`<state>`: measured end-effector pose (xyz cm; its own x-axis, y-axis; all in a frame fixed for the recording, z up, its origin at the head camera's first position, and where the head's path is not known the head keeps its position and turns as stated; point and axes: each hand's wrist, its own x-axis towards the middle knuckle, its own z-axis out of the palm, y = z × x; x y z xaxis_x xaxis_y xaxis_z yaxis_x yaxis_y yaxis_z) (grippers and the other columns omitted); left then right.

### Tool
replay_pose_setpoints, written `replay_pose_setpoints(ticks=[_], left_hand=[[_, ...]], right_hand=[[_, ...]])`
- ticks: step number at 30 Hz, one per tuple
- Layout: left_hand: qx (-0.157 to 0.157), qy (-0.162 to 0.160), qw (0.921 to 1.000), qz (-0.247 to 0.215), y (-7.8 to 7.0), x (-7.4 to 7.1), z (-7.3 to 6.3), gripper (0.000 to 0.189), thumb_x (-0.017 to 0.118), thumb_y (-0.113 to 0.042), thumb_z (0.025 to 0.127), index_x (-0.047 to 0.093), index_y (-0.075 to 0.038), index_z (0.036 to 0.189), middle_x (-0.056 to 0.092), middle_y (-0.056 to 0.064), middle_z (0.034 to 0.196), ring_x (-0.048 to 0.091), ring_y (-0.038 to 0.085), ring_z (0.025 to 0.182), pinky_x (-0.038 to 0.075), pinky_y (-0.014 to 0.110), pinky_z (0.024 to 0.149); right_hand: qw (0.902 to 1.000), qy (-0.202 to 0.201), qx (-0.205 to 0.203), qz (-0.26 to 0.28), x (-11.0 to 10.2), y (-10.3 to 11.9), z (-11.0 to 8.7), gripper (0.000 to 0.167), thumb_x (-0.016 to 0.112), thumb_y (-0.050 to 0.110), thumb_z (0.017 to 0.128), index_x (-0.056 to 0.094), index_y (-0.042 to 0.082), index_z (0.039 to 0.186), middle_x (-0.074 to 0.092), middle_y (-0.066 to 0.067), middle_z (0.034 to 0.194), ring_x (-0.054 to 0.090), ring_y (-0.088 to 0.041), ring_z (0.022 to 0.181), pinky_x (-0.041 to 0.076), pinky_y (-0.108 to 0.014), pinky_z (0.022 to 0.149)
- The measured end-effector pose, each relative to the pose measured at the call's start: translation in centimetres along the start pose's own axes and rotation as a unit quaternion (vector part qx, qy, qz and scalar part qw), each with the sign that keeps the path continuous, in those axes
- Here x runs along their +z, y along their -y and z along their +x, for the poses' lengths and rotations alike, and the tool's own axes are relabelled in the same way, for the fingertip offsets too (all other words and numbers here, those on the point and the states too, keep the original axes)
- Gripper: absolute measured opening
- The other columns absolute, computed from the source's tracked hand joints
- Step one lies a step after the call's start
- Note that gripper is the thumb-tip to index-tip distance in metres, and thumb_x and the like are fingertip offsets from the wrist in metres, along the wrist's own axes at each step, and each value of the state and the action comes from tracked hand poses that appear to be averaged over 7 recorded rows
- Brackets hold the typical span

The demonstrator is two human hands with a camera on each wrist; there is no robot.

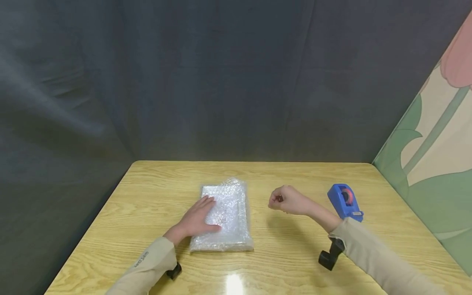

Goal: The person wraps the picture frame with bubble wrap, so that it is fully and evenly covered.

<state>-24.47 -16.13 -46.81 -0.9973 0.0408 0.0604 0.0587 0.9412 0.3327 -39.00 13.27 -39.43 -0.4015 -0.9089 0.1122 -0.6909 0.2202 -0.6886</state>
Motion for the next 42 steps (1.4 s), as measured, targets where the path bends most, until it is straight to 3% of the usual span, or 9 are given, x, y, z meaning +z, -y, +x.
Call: replay_pose_setpoints(ticks=[6, 10, 14, 19, 27, 34, 42], left_hand=[[-0.001, -0.002, 1.0000, 0.000, 0.0, 0.0, 0.2, 0.088, 0.063, -0.056, 0.074, 0.033, -0.006, 0.139, 0.024, 0.010, 0.148, 0.012, 0.026, 0.137, 0.013, 0.044, 0.111], [-0.002, -0.004, 1.0000, -0.003, -0.1, 0.1, 0.4, 0.088, 0.065, -0.055, 0.073, 0.034, -0.005, 0.139, 0.025, 0.010, 0.148, 0.012, 0.026, 0.137, 0.013, 0.043, 0.111], [-0.001, -0.007, 1.0000, -0.007, -0.2, 0.2, 0.6, 0.087, 0.065, -0.054, 0.073, 0.036, -0.005, 0.138, 0.026, 0.010, 0.147, 0.013, 0.026, 0.137, 0.013, 0.043, 0.111], [-0.003, -0.008, 0.9999, -0.006, -0.2, 0.3, 0.7, 0.087, 0.065, -0.055, 0.072, 0.036, -0.006, 0.138, 0.026, 0.009, 0.147, 0.013, 0.026, 0.137, 0.013, 0.044, 0.111], [-0.006, -0.009, 0.9999, -0.004, -0.5, 0.2, 0.6, 0.087, 0.066, -0.053, 0.072, 0.036, -0.005, 0.138, 0.025, 0.009, 0.147, 0.012, 0.025, 0.137, 0.013, 0.043, 0.111], [-0.005, -0.005, 1.0000, -0.005, -0.7, 0.3, 0.5, 0.087, 0.066, -0.053, 0.073, 0.035, -0.005, 0.138, 0.025, 0.009, 0.147, 0.012, 0.025, 0.137, 0.012, 0.043, 0.111], [-0.002, -0.002, 1.0000, -0.006, -0.7, 0.4, 0.4, 0.087, 0.065, -0.054, 0.073, 0.035, -0.005, 0.139, 0.024, 0.010, 0.148, 0.012, 0.025, 0.138, 0.013, 0.043, 0.111]], right_hand=[[0.9966, 0.031, -0.060, -0.047, 2.0, 1.2, 3.2, 0.015, 0.057, 0.004, 0.087, 0.062, 0.007, 0.073, 0.047, 0.006, 0.060, 0.036, -0.002, 0.050, 0.037, -0.018, 0.049], [0.9857, 0.048, -0.117, -0.111, 3.3, 1.8, 5.2, 0.023, 0.057, 0.002, 0.085, 0.054, 0.008, 0.063, 0.041, 0.008, 0.058, 0.032, -0.003, 0.053, 0.031, -0.017, 0.052], [0.9757, 0.074, -0.134, -0.157, 4.2, 2.5, 6.8, 0.023, 0.058, 0.002, 0.084, 0.054, 0.009, 0.062, 0.042, 0.008, 0.057, 0.034, -0.002, 0.053, 0.032, -0.016, 0.053], [0.9674, 0.105, -0.132, -0.189, 4.9, 3.2, 8.4, 0.016, 0.059, 0.002, 0.081, 0.061, 0.007, 0.066, 0.050, 0.006, 0.058, 0.039, -0.002, 0.054, 0.037, -0.015, 0.054], [0.9575, 0.122, -0.108, -0.238, 5.7, 3.0, 9.8, 0.014, 0.060, 0.002, 0.077, 0.060, 0.008, 0.065, 0.047, 0.007, 0.058, 0.040, -0.006, 0.056, 0.037, -0.018, 0.055], [0.9551, 0.135, -0.054, -0.258, 6.2, 2.7, 10.3, 0.012, 0.061, 0.002, 0.079, 0.062, 0.008, 0.068, 0.052, 0.005, 0.063, 0.043, -0.008, 0.061, 0.040, -0.020, 0.059], [0.9541, 0.135, -0.040, -0.264, 7.2, 2.0, 10.6, 0.015, 0.060, 0.004, 0.079, 0.058, 0.012, 0.067, 0.047, 0.007, 0.062, 0.042, -0.008, 0.060, 0.039, -0.020, 0.058]])
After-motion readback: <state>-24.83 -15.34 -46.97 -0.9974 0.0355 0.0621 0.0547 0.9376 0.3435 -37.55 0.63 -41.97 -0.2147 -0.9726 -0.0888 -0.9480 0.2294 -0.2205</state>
